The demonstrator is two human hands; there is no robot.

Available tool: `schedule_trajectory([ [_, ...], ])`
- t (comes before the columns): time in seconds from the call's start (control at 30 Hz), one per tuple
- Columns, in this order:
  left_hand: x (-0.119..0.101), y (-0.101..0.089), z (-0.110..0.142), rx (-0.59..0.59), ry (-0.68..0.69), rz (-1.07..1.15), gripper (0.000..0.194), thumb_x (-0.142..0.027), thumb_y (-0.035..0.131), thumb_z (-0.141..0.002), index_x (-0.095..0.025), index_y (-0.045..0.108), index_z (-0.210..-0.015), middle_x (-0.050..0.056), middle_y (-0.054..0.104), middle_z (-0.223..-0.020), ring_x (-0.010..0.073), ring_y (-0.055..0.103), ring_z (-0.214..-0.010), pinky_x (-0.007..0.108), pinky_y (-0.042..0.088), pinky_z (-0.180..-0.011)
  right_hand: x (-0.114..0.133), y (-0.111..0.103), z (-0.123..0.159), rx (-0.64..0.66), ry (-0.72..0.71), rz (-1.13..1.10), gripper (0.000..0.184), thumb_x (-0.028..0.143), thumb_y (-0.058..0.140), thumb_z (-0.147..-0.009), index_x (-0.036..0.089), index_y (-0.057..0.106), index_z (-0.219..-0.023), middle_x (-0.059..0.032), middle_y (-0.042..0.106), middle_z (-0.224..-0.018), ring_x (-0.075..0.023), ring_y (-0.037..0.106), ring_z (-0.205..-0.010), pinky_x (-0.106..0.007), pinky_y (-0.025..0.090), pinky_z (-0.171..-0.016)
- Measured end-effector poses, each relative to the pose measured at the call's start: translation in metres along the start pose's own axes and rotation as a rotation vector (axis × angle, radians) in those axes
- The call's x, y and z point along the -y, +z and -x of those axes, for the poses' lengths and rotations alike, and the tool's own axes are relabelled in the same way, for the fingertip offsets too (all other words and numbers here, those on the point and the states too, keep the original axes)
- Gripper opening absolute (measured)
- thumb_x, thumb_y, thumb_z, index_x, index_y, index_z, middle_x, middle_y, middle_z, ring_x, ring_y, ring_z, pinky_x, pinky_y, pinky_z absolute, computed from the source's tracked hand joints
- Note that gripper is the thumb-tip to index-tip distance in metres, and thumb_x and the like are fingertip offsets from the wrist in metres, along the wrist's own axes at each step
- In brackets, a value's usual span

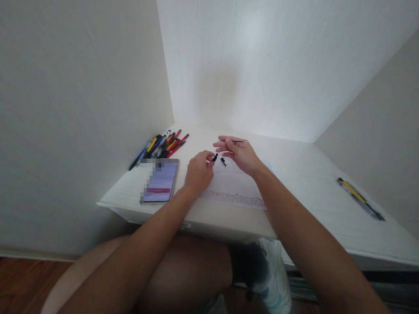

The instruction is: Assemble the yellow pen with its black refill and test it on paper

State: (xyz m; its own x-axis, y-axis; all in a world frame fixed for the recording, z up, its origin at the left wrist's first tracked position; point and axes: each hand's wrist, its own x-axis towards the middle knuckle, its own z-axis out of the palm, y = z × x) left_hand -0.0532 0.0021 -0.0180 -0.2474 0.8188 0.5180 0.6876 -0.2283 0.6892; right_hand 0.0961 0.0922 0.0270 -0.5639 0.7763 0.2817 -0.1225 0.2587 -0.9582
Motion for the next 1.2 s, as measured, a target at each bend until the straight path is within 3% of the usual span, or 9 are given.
schedule_trajectory([
  [0.1, 0.001, 0.001, 0.000, -0.010, -0.005, 0.038, 0.019, -0.006, 0.058, -0.086, -0.016, 0.067, -0.099, 0.008, 0.072, -0.099, 0.0190, 0.066, -0.084, 0.033, 0.051, -0.079, 0.003, -0.003, -0.001, -0.064, 0.003, 0.099, 0.051, 0.062, 0.056, -0.093, 0.016, 0.074, -0.103, -0.0102, 0.074, -0.087, -0.0152, 0.064, -0.074, -0.031, 0.051, -0.070],
  [0.23, 0.000, 0.001, 0.000, 0.006, 0.006, 0.083, 0.020, -0.004, 0.058, -0.085, -0.016, 0.068, -0.097, 0.007, 0.072, -0.098, 0.0185, 0.066, -0.083, 0.033, 0.053, -0.079, 0.005, -0.005, -0.002, -0.112, -0.044, 0.216, 0.055, 0.065, 0.052, -0.094, 0.016, 0.074, -0.083, -0.0029, 0.059, -0.063, -0.0116, 0.050, -0.058, -0.029, 0.041, -0.058],
  [0.47, -0.006, -0.003, -0.001, 0.042, 0.004, 0.080, 0.018, -0.007, 0.059, -0.087, -0.017, 0.068, -0.099, 0.006, 0.073, -0.099, 0.0177, 0.067, -0.084, 0.033, 0.055, -0.082, 0.003, 0.003, -0.001, -0.071, -0.034, 0.342, 0.051, 0.062, 0.053, -0.094, 0.017, 0.071, -0.078, -0.0026, 0.060, -0.062, -0.0120, 0.049, -0.057, -0.030, 0.039, -0.057],
  [0.7, -0.005, -0.002, 0.000, 0.041, 0.019, 0.067, 0.020, -0.006, 0.059, -0.085, -0.018, 0.068, -0.099, 0.006, 0.073, -0.098, 0.0187, 0.067, -0.086, 0.035, 0.055, -0.087, -0.001, -0.001, -0.004, -0.154, -0.086, 0.351, 0.051, 0.062, 0.052, -0.094, 0.018, 0.072, -0.078, -0.0025, 0.061, -0.062, -0.0124, 0.051, -0.056, -0.029, 0.040, -0.057],
  [0.9, -0.002, 0.000, 0.000, 0.056, 0.035, 0.106, 0.019, -0.009, 0.059, -0.087, -0.017, 0.067, -0.103, 0.007, 0.072, -0.100, 0.0179, 0.067, -0.084, 0.034, 0.056, -0.083, 0.005, 0.004, 0.002, 0.064, -0.056, 0.578, 0.056, 0.060, 0.049, -0.096, 0.018, 0.066, -0.063, 0.0003, 0.051, -0.054, -0.0114, 0.045, -0.054, -0.029, 0.036, -0.056],
  [0.97, -0.003, 0.000, 0.000, 0.054, 0.034, 0.129, 0.019, -0.009, 0.059, -0.087, -0.016, 0.067, -0.103, 0.007, 0.072, -0.100, 0.0171, 0.067, -0.082, 0.033, 0.056, -0.081, 0.008, 0.005, 0.004, 0.093, -0.061, 0.584, 0.052, 0.061, 0.053, -0.094, 0.018, 0.068, -0.068, 0.0007, 0.052, -0.057, -0.0113, 0.045, -0.055, -0.029, 0.035, -0.056],
  [1.07, -0.006, -0.001, -0.001, 0.060, -0.008, 0.199, 0.020, -0.008, 0.060, -0.086, -0.016, 0.068, -0.103, 0.007, 0.072, -0.098, 0.0161, 0.068, -0.080, 0.029, 0.056, -0.073, 0.010, 0.005, 0.003, -0.055, -0.090, 0.462, 0.043, 0.059, 0.057, -0.092, 0.019, 0.073, -0.094, 0.0000, 0.057, -0.065, -0.0121, 0.046, -0.057, -0.029, 0.037, -0.055],
  [1.2, -0.012, -0.002, 0.000, 0.106, -0.086, 0.319, 0.021, -0.007, 0.061, -0.084, -0.015, 0.069, -0.102, 0.005, 0.072, -0.093, 0.0136, 0.067, -0.074, 0.024, 0.055, -0.063, 0.010, 0.001, -0.002, -0.229, -0.168, 0.301, 0.031, 0.049, 0.064, -0.089, 0.019, 0.071, -0.097, -0.0025, 0.062, -0.075, -0.0124, 0.051, -0.060, -0.031, 0.040, -0.056],
])
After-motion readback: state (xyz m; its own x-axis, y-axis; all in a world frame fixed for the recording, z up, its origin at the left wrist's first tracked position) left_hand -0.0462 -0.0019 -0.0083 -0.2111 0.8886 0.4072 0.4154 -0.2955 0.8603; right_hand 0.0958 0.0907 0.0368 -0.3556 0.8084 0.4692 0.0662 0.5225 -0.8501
